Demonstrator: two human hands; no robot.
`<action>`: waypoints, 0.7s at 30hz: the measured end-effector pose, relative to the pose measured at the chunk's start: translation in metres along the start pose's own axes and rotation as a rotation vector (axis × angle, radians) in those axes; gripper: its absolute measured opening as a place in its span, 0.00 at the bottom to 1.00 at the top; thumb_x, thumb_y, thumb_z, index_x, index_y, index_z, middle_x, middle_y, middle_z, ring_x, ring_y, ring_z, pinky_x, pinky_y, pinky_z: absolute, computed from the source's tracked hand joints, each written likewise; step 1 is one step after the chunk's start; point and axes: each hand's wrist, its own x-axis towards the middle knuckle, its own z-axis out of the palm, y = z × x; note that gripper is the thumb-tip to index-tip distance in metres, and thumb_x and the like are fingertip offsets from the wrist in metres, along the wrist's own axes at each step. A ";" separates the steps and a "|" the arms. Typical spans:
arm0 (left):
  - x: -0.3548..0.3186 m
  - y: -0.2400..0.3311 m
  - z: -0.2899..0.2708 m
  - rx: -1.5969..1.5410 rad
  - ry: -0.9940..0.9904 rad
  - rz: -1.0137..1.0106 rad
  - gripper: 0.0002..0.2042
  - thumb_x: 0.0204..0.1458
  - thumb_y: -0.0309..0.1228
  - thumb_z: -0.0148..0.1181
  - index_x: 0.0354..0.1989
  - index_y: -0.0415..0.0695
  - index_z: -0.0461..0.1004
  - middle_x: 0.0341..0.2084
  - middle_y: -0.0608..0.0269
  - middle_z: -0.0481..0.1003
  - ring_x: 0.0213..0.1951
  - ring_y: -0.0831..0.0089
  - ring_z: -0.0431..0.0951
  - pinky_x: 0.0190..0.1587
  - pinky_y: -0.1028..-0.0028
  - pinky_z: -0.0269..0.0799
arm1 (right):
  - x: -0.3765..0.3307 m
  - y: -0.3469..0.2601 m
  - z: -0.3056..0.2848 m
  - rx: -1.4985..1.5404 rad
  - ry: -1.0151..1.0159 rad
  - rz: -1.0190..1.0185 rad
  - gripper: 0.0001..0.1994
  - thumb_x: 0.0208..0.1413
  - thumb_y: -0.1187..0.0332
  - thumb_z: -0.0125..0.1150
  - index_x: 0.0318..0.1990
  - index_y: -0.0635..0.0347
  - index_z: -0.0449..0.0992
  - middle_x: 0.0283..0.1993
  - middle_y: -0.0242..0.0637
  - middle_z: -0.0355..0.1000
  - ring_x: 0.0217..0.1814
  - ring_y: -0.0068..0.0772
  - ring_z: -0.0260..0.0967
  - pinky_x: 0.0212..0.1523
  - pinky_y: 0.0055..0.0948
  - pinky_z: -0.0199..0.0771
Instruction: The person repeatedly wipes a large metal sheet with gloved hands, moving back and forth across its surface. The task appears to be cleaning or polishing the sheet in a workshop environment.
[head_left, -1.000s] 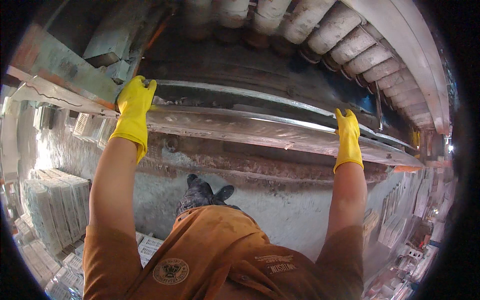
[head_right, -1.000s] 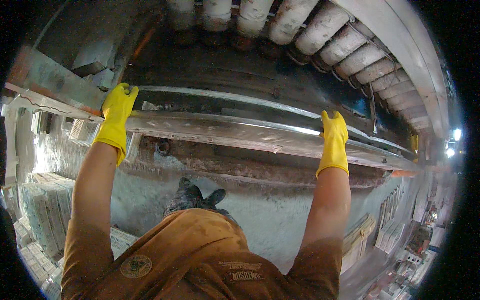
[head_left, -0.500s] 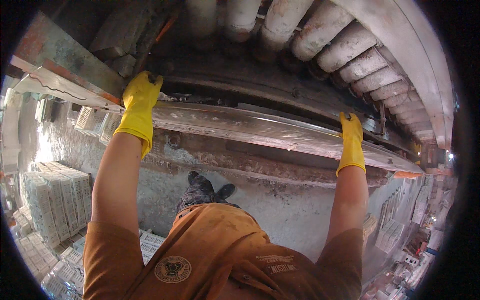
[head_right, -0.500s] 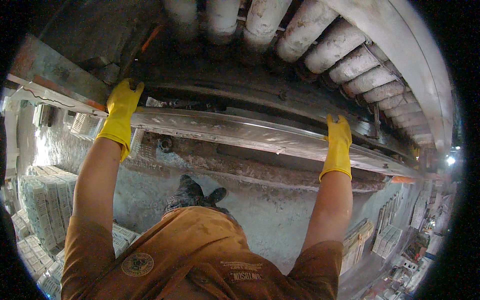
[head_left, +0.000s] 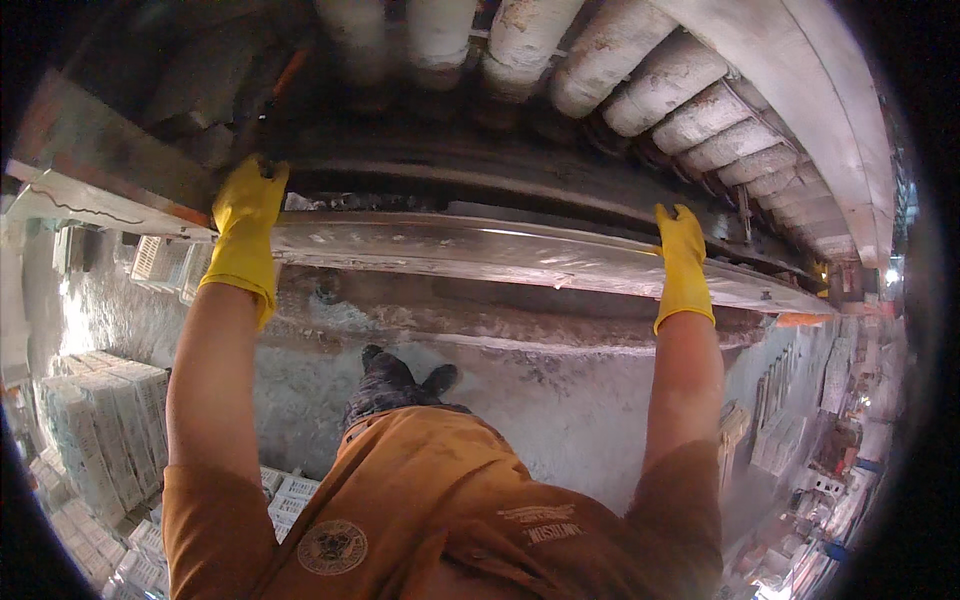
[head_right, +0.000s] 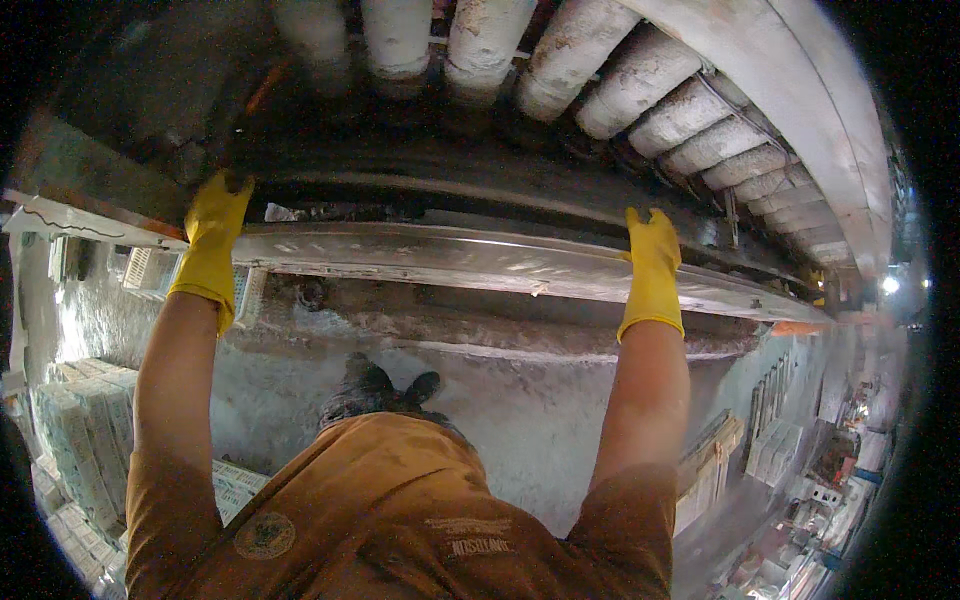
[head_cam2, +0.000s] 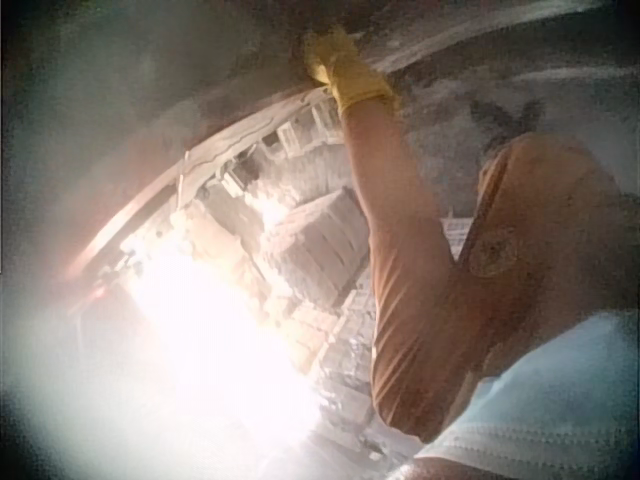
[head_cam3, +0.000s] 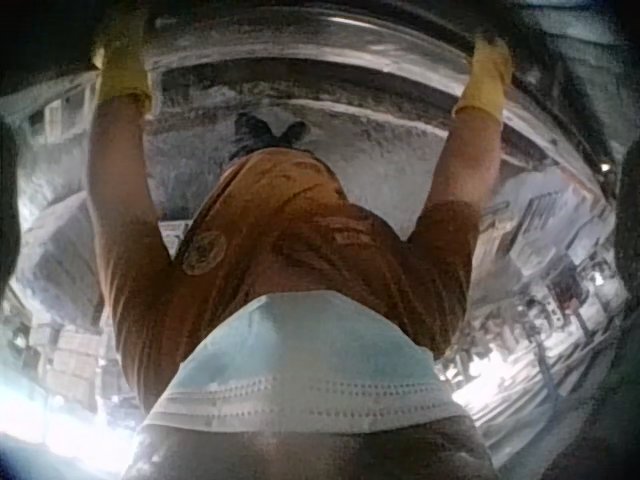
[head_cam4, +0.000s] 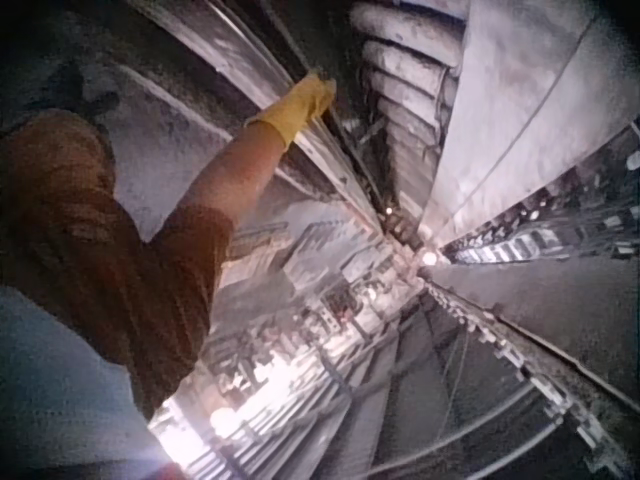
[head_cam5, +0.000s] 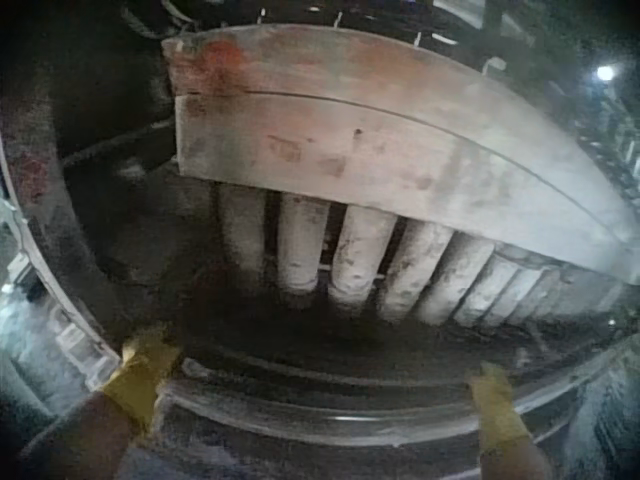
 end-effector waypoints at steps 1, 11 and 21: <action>0.000 0.005 -0.001 0.014 0.000 -0.002 0.31 0.61 0.58 0.56 0.65 0.49 0.74 0.63 0.52 0.76 0.64 0.51 0.75 0.65 0.56 0.69 | 0.005 0.008 0.002 -0.013 0.021 -0.009 0.35 0.62 0.47 0.66 0.71 0.60 0.69 0.72 0.48 0.68 0.60 0.47 0.78 0.44 0.35 0.89; 0.004 -0.009 0.007 0.026 0.055 0.048 0.30 0.61 0.58 0.56 0.63 0.49 0.76 0.60 0.54 0.78 0.62 0.51 0.77 0.63 0.55 0.71 | -0.012 -0.007 -0.006 -0.063 -0.009 -0.018 0.37 0.63 0.40 0.58 0.71 0.57 0.70 0.67 0.43 0.74 0.41 0.43 0.86 0.56 0.37 0.77; 0.003 -0.008 0.005 -0.037 0.034 0.054 0.28 0.60 0.55 0.59 0.59 0.48 0.78 0.55 0.57 0.82 0.58 0.53 0.80 0.59 0.55 0.73 | -0.011 -0.002 -0.006 -0.056 0.000 -0.017 0.36 0.63 0.42 0.57 0.71 0.59 0.69 0.64 0.46 0.77 0.37 0.39 0.86 0.59 0.38 0.75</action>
